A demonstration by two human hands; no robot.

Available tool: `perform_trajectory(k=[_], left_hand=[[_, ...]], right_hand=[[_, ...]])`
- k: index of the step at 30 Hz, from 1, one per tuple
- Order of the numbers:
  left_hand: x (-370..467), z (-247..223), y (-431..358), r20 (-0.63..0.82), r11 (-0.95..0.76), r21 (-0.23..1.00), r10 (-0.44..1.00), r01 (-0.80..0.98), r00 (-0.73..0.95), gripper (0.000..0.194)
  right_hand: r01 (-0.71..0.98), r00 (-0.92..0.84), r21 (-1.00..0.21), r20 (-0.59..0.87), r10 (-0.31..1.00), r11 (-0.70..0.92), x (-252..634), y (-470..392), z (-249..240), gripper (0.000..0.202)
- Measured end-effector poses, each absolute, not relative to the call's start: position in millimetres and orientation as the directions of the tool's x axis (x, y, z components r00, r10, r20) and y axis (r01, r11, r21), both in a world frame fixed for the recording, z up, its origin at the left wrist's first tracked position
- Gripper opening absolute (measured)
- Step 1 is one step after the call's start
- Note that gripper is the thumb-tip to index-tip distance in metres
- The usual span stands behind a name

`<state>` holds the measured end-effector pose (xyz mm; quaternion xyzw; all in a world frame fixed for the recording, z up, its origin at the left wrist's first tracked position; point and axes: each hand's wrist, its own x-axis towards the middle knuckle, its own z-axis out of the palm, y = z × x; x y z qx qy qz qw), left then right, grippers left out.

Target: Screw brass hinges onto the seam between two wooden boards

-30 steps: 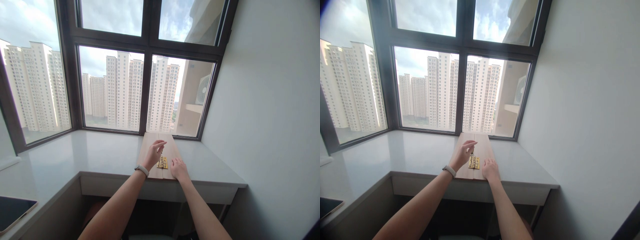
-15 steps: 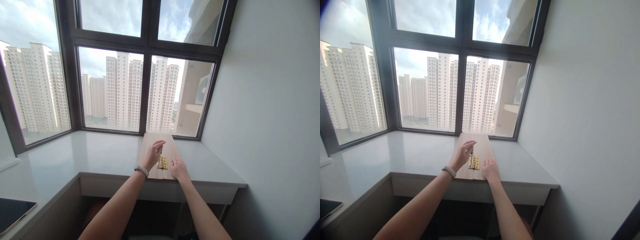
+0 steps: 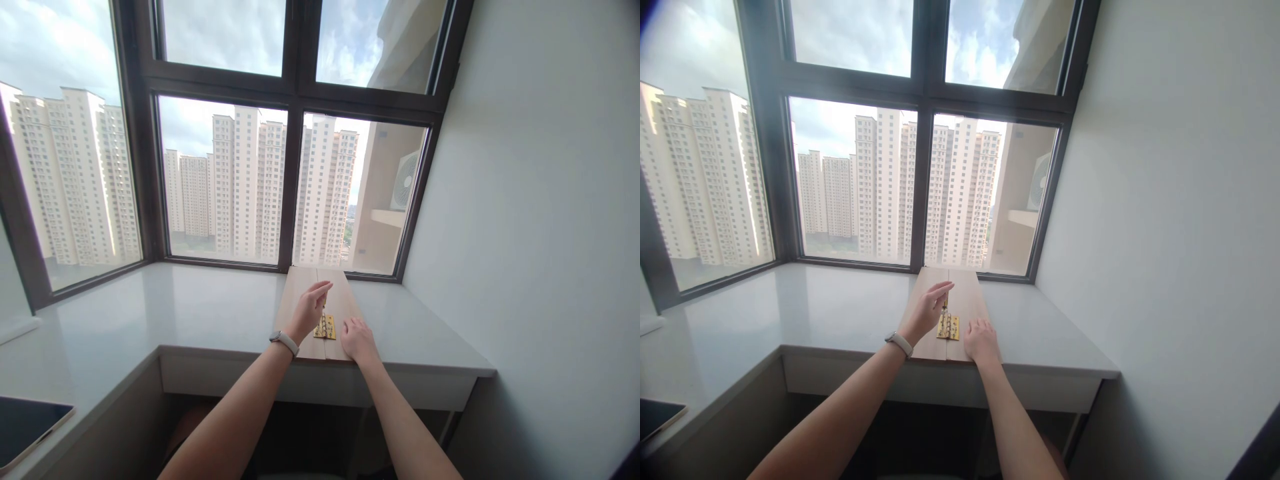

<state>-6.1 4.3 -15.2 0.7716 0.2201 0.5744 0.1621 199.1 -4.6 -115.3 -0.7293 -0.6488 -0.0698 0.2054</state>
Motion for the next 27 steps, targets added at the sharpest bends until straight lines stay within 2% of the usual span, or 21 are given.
perform_trajectory(k=[9,16,23,27], left_hand=[[-7.4,-14.4,2.8,0.822,-0.835,0.512,0.545,0.204,0.168,0.027],[-7.6,-16.4,4.8,0.815,-0.842,0.520,0.539,0.142,0.212,0.039],[-7.7,-18.7,6.8,0.812,-0.818,0.533,0.566,0.217,0.142,0.029],[-8.2,-18.5,5.0,0.797,-0.819,0.543,0.573,0.187,0.191,0.034]], right_hand=[[0.976,0.149,-0.204,0.361,0.920,-0.078,200.2,-1.8,-117.7,0.043],[0.977,0.141,-0.205,0.383,0.913,-0.065,200.7,-2.9,-118.2,0.041],[0.974,0.153,-0.214,0.360,0.920,-0.078,201.2,-1.2,-119.9,0.044],[0.974,0.155,-0.213,0.351,0.923,-0.082,201.0,-0.7,-120.1,0.044]])
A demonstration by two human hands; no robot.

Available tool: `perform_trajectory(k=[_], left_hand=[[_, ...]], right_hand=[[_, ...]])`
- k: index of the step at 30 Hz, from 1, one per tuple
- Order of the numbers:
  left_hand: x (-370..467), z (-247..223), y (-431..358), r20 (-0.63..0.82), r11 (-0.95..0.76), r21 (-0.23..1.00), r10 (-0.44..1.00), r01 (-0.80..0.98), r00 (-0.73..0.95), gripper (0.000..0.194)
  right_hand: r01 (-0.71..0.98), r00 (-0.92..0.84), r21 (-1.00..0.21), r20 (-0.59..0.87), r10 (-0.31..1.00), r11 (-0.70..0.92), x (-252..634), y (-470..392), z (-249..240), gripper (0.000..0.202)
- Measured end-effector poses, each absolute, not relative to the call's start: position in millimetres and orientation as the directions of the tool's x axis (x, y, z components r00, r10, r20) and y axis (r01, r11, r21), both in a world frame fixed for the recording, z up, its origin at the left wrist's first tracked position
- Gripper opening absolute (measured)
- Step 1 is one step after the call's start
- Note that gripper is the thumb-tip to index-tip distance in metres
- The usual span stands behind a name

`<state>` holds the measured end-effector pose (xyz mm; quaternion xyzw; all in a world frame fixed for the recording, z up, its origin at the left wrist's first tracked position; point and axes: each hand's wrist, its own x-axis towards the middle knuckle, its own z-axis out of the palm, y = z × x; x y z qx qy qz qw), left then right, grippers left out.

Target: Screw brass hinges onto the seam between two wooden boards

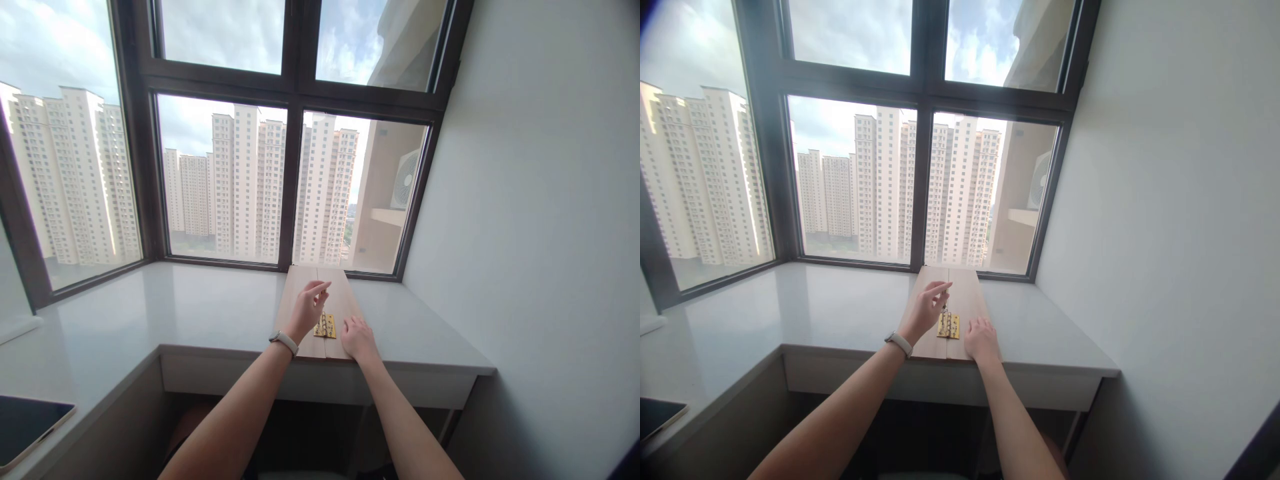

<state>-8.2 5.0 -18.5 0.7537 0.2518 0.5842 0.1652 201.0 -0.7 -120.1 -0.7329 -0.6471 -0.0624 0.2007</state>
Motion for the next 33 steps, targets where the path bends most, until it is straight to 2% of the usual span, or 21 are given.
perform_trajectory(k=[5,11,18,26,33], left_hand=[[-5.8,-16.4,4.5,0.796,-0.829,0.540,0.558,0.143,0.234,0.037],[-5.9,-16.5,4.6,0.816,-0.828,0.521,0.554,0.206,0.165,0.029],[-5.0,-12.2,-0.7,0.801,-0.833,0.520,0.552,0.187,0.232,0.040],[-4.8,-16.6,4.3,0.811,-0.820,0.506,0.558,0.267,0.175,0.030],[-4.7,-12.3,1.0,0.812,-0.844,0.508,0.536,0.172,0.233,0.036]], right_hand=[[0.973,0.152,-0.218,0.358,0.921,-0.076,200.7,-2.4,-118.2,0.043],[0.975,0.155,-0.206,0.366,0.918,-0.083,199.0,-4.6,-115.6,0.042],[0.975,0.158,-0.202,0.356,0.921,-0.090,197.0,-8.5,-110.9,0.041],[0.975,0.154,-0.209,0.371,0.916,-0.079,197.2,-7.6,-112.8,0.040],[0.976,0.149,-0.204,0.375,0.915,-0.076,197.3,-7.8,-112.2,0.040]])
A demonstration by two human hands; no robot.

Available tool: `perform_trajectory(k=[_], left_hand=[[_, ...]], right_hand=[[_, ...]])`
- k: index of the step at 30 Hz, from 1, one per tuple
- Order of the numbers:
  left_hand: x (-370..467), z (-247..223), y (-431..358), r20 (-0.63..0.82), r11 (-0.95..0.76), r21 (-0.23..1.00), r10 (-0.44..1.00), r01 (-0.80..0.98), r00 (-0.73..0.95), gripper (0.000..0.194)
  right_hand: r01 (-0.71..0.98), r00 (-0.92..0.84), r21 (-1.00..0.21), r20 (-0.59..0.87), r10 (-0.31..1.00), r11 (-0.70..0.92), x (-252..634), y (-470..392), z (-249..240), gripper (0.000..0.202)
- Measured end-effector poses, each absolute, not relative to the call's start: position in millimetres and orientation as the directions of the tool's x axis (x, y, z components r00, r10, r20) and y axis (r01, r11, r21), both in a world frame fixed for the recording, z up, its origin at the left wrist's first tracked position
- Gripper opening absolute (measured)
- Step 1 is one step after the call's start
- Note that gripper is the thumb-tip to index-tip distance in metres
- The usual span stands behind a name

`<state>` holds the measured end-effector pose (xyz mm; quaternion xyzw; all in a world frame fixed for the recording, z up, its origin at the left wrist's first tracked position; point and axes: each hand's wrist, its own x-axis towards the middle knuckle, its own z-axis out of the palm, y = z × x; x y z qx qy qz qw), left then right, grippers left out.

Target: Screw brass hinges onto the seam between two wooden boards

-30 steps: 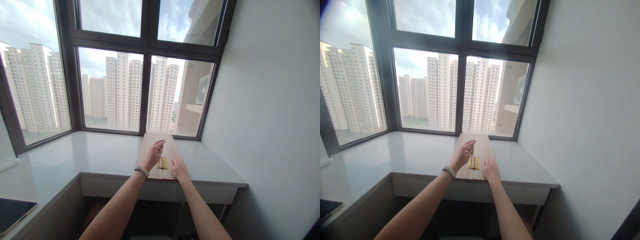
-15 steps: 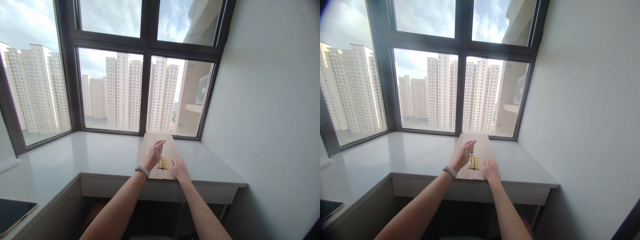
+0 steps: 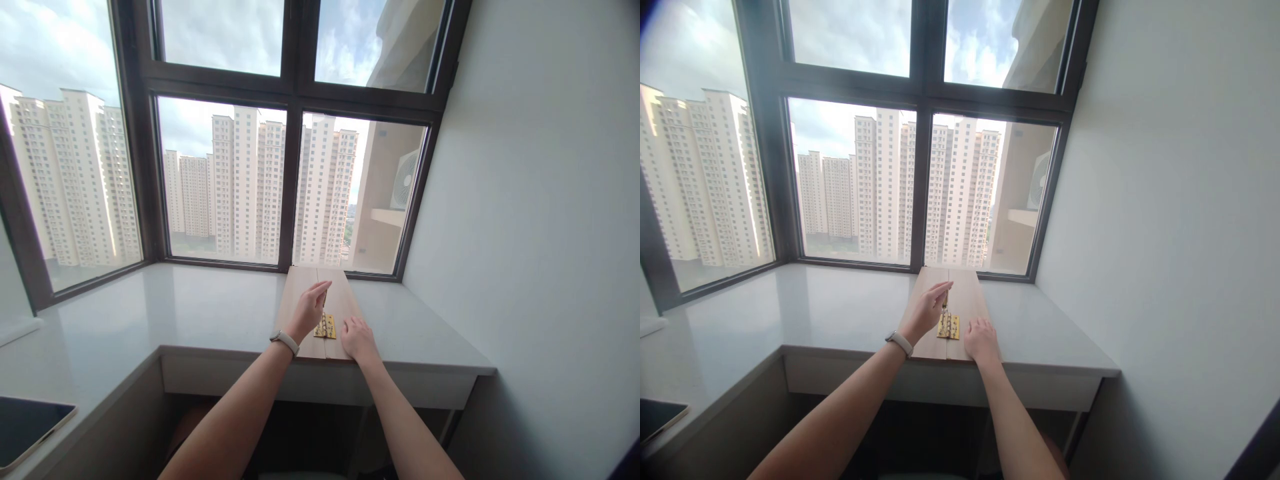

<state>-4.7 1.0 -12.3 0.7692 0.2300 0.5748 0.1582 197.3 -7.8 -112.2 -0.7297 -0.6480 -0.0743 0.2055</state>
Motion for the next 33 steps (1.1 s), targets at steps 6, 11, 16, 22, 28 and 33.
perform_trajectory(k=[6,11,16,22,28,33], left_hand=[[-5.6,-13.3,2.3,0.815,-0.825,0.515,0.555,0.232,0.166,0.029],[-6.7,-12.7,-0.2,0.813,-0.839,0.512,0.543,0.185,0.210,0.034],[-5.0,-12.7,0.2,0.813,-0.842,0.511,0.539,0.172,0.222,0.035],[-5.7,-13.7,0.8,0.812,-0.828,0.513,0.554,0.226,0.184,0.030],[-4.8,-12.2,-1.2,0.820,-0.846,0.509,0.533,0.160,0.210,0.035],[-4.6,-14.2,0.9,0.811,-0.830,0.526,0.555,0.187,0.184,0.031]], right_hand=[[0.973,0.163,-0.210,0.352,0.922,-0.092,196.6,-7.7,-111.0,0.043],[0.973,0.156,-0.215,0.350,0.924,-0.083,196.8,-8.2,-110.6,0.043],[0.975,0.155,-0.209,0.367,0.917,-0.081,198.0,-5.7,-114.0,0.041],[0.975,0.154,-0.206,0.364,0.919,-0.082,198.6,-4.8,-113.9,0.041],[0.977,0.143,-0.202,0.379,0.914,-0.069,199.3,-6.1,-113.8,0.040],[0.975,0.148,-0.208,0.372,0.916,-0.073,199.1,-5.9,-114.3,0.041]])
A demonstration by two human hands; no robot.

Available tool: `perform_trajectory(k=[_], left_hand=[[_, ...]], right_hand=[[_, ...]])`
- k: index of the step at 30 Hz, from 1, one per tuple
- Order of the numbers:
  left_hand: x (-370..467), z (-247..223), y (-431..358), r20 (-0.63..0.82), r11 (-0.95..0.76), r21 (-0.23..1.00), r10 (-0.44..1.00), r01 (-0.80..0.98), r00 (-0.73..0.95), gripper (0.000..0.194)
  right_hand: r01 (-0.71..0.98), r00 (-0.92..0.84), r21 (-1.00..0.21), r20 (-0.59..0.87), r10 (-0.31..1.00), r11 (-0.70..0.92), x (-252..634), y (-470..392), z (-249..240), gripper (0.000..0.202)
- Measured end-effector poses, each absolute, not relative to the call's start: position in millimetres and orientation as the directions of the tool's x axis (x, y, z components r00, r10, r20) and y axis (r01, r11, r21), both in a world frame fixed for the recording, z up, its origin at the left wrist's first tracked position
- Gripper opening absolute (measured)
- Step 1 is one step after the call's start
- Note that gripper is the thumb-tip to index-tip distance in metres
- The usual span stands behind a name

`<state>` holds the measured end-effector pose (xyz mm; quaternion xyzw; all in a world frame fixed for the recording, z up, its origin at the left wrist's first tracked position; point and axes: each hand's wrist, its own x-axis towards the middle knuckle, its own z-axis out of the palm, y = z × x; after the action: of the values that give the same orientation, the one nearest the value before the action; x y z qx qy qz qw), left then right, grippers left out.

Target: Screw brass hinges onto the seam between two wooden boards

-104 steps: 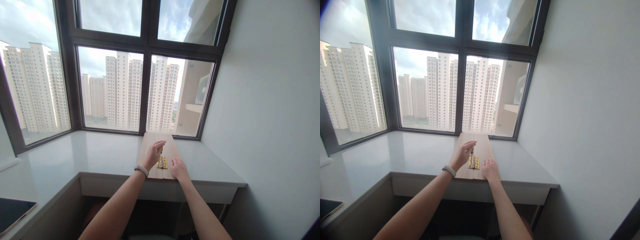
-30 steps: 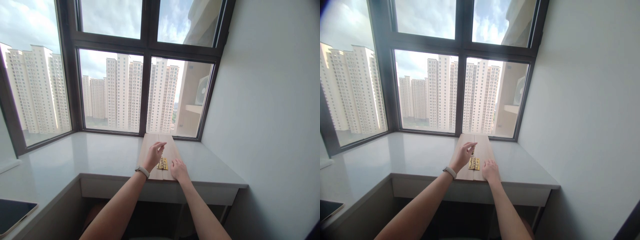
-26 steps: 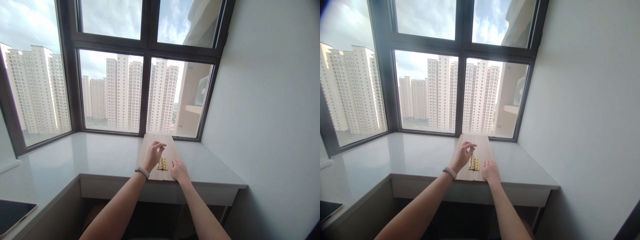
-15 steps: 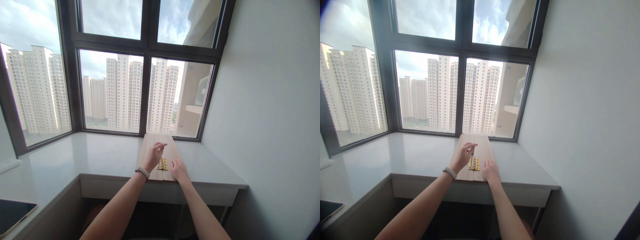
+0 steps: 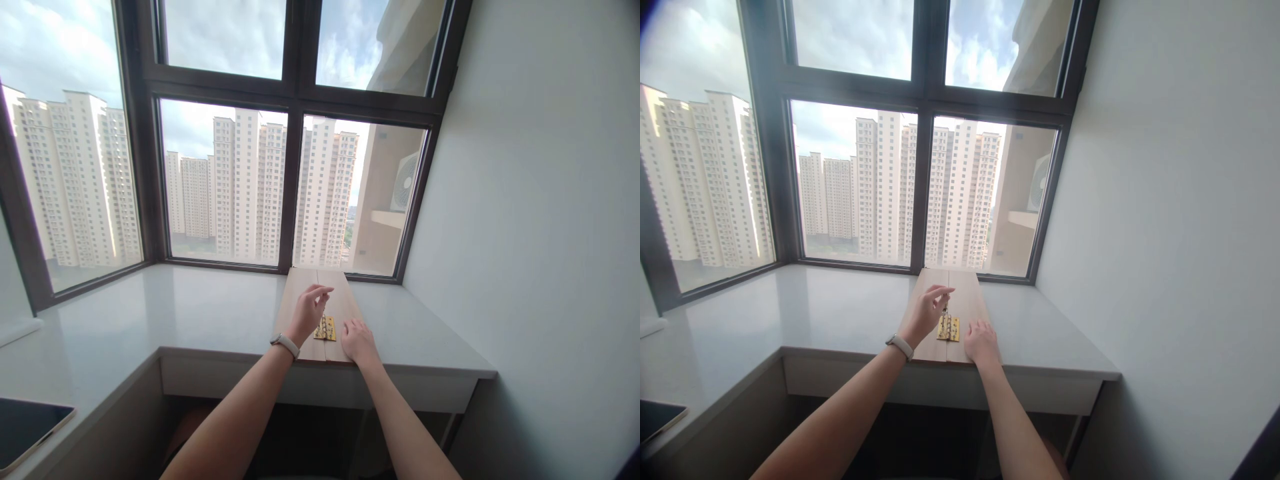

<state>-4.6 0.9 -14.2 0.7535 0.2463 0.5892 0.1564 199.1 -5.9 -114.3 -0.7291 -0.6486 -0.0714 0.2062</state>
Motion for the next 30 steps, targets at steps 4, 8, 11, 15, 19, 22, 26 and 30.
perform_trajectory(k=[4,8,11,15,19,22,26,30], left_hand=[[-5.7,-14.8,-1.2,0.812,-0.827,0.516,0.555,0.222,0.178,0.029],[-4.8,-13.3,-4.6,0.813,-0.841,0.512,0.541,0.175,0.218,0.035],[-3.5,-12.5,-4.9,0.820,-0.852,0.501,0.524,0.155,0.231,0.036],[-3.3,-13.3,-2.7,0.824,-0.851,0.493,0.523,0.180,0.217,0.031],[-4.3,-15.1,-1.3,0.829,-0.848,0.484,0.524,0.217,0.197,0.028],[-4.3,-15.8,-1.9,0.826,-0.851,0.487,0.521,0.195,0.216,0.033],[-3.5,-16.0,-2.7,0.824,-0.854,0.493,0.519,0.163,0.227,0.038],[-4.3,-16.4,-1.7,0.830,-0.849,0.498,0.525,0.174,0.188,0.034]], right_hand=[[0.975,0.149,-0.209,0.360,0.921,-0.076,198.9,-5.7,-113.4,0.042],[0.976,0.146,-0.204,0.364,0.920,-0.074,199.1,-6.1,-113.3,0.041],[0.977,0.146,-0.197,0.370,0.918,-0.076,199.0,-6.3,-113.4,0.039],[0.976,0.149,-0.203,0.355,0.923,-0.079,198.7,-6.5,-112.5,0.041],[0.973,0.159,-0.212,0.339,0.927,-0.089,198.3,-7.0,-111.4,0.043],[0.973,0.156,-0.214,0.340,0.927,-0.085,198.3,-6.9,-111.6,0.042],[0.974,0.150,-0.215,0.351,0.924,-0.076,198.6,-6.1,-112.2,0.041],[0.974,0.147,-0.217,0.352,0.925,-0.072,198.9,-5.8,-112.0,0.042]])
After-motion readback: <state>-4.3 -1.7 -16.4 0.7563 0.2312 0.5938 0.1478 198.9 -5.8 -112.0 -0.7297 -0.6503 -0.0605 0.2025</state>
